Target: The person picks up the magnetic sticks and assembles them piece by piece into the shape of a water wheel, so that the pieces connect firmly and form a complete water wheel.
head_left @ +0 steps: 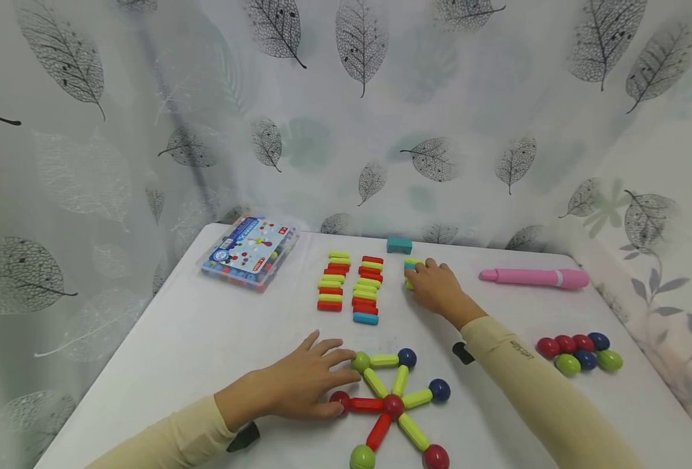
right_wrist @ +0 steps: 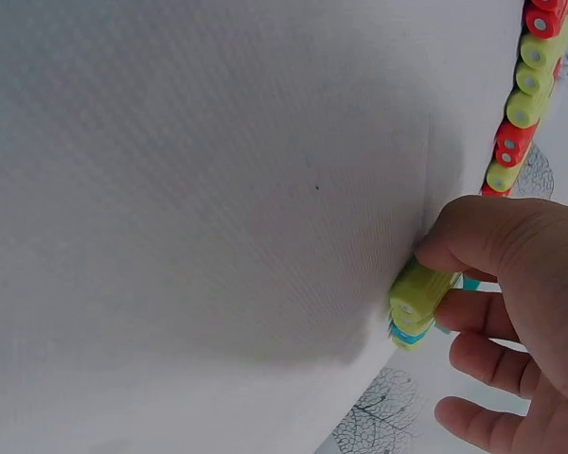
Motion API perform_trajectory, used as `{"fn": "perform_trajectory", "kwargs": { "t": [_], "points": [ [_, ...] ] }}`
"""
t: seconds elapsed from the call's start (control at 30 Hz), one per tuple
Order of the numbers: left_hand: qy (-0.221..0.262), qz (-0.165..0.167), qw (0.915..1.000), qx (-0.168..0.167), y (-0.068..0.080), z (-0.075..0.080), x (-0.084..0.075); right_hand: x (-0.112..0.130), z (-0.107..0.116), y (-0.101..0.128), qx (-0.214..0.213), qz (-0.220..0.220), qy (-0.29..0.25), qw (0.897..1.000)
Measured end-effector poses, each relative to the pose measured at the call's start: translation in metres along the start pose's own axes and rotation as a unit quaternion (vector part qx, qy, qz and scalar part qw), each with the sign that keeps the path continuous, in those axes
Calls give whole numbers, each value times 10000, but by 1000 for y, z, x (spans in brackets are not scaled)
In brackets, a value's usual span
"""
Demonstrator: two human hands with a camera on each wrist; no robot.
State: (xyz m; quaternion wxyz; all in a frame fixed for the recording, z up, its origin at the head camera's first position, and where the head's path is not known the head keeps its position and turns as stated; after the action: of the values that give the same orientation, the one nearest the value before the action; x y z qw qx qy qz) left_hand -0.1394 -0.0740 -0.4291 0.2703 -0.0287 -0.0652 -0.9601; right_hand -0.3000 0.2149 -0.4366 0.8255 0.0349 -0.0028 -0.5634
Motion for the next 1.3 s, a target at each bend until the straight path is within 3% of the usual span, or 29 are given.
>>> {"fn": "perform_trajectory", "kwargs": {
  "t": [0.2, 0.33, 0.57, 0.73, 0.93, 1.03, 1.3],
  "points": [
    [7, -35, 10000, 1, -1, -1, -1, -1, -3, 2, 62, -23, -46, 10000],
    [-3, -44, 10000, 3, -1, 0, -1, 0, -4, 8, -132, 97, 103, 9998],
    [-4, -24, 10000, 36, -3, 0, -1, 16, 9, 46, -599, 390, 210, 9972],
    [-1, 2, 10000, 37, -3, -1, -1, 40, 27, 90, -504, 358, -319, 9976],
    [29, 54, 10000, 18, -1, -2, 0, 61, 32, 129, 200, 76, -1306, 9912],
    [41, 46, 10000, -5, -1, -1, 0, 64, 26, 138, 459, -159, -1725, 9838],
    [27, 27, 10000, -14, -2, 0, -1, 61, 18, 148, 569, -586, -2426, 9667]
  ]
}}
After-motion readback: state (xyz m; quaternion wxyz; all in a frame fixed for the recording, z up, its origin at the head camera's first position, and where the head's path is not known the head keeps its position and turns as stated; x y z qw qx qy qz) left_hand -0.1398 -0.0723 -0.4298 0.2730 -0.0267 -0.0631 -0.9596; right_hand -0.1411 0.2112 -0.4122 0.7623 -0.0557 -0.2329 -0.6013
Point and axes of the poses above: each hand's wrist, its own y-axis away from the middle knuckle, its own z-axis out of the back of the hand, x = y × z, the point moved 2 cm from there along -y, towards the middle knuckle, and after that the axes turned 12 degrees about -y, right-handed, at the moved point
